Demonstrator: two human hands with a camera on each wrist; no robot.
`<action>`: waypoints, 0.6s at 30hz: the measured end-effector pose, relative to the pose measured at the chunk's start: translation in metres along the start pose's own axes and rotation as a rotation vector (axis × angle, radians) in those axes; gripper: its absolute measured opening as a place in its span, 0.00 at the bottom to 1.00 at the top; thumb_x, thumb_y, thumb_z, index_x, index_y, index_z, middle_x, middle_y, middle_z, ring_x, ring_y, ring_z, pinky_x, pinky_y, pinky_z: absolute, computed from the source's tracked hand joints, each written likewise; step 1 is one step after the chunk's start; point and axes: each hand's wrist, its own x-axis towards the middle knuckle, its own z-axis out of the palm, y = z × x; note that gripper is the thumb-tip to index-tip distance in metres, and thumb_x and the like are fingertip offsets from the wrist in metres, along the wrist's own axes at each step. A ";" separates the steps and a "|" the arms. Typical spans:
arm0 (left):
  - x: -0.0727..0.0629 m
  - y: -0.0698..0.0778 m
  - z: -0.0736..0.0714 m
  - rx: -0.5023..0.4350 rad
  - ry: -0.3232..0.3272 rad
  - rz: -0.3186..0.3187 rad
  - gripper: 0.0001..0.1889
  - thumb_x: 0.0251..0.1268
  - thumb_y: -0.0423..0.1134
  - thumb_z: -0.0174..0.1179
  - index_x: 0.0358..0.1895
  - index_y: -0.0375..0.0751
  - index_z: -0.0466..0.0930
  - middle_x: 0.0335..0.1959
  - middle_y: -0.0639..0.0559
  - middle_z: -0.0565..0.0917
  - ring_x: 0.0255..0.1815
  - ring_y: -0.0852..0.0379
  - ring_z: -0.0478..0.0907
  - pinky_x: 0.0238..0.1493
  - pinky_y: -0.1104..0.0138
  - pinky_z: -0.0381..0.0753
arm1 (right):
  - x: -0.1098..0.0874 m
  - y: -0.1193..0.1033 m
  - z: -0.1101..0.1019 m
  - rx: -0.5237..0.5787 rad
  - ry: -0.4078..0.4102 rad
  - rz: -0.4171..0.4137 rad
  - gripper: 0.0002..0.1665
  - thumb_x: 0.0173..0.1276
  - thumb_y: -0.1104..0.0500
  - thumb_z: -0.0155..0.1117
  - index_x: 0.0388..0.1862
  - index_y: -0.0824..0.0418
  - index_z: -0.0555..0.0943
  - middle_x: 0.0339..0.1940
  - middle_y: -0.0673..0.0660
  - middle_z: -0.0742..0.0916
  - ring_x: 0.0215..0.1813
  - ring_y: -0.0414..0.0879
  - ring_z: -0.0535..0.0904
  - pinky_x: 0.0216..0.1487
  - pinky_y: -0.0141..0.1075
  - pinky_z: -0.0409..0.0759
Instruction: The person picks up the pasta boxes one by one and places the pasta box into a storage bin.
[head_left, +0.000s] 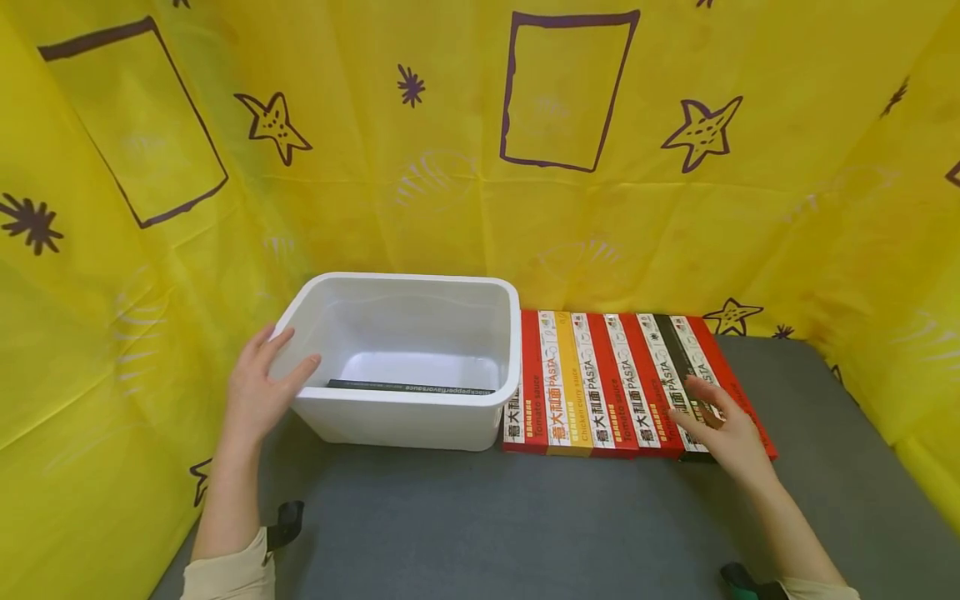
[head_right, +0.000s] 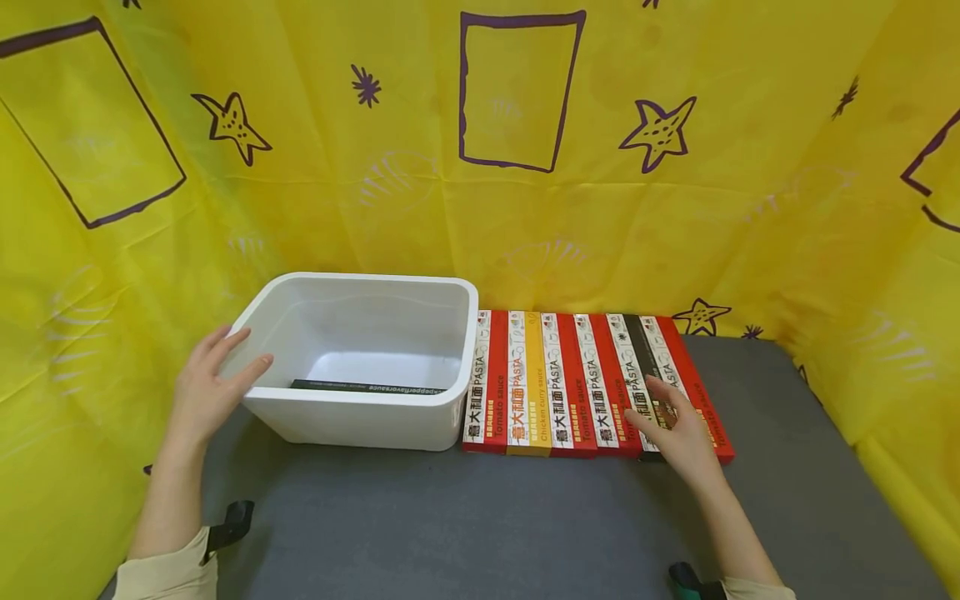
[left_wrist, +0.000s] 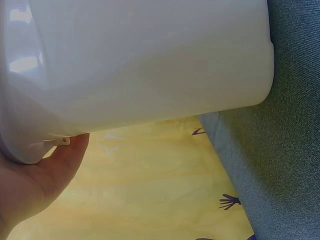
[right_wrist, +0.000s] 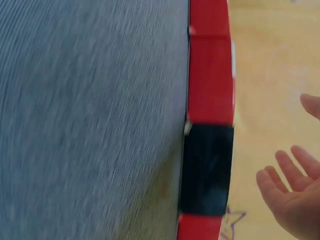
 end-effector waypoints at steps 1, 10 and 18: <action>0.000 0.000 0.000 0.001 0.000 0.002 0.35 0.66 0.51 0.59 0.70 0.34 0.66 0.75 0.34 0.55 0.71 0.28 0.53 0.64 0.31 0.52 | -0.001 0.003 -0.003 -0.017 0.013 0.017 0.42 0.67 0.48 0.66 0.73 0.63 0.63 0.69 0.66 0.70 0.67 0.62 0.65 0.56 0.20 0.71; 0.000 0.001 0.001 0.003 0.004 0.014 0.34 0.66 0.51 0.58 0.70 0.33 0.66 0.74 0.34 0.56 0.71 0.28 0.53 0.63 0.32 0.53 | -0.012 0.029 -0.034 -0.102 0.065 0.138 0.49 0.67 0.44 0.65 0.77 0.63 0.55 0.72 0.73 0.64 0.65 0.72 0.64 0.52 0.39 0.73; -0.001 0.001 0.000 -0.005 0.007 0.000 0.34 0.66 0.51 0.59 0.70 0.34 0.66 0.75 0.34 0.56 0.71 0.28 0.53 0.63 0.31 0.53 | -0.016 0.057 -0.053 -0.185 0.019 0.167 0.52 0.68 0.43 0.63 0.77 0.69 0.50 0.72 0.78 0.59 0.61 0.77 0.64 0.46 0.46 0.76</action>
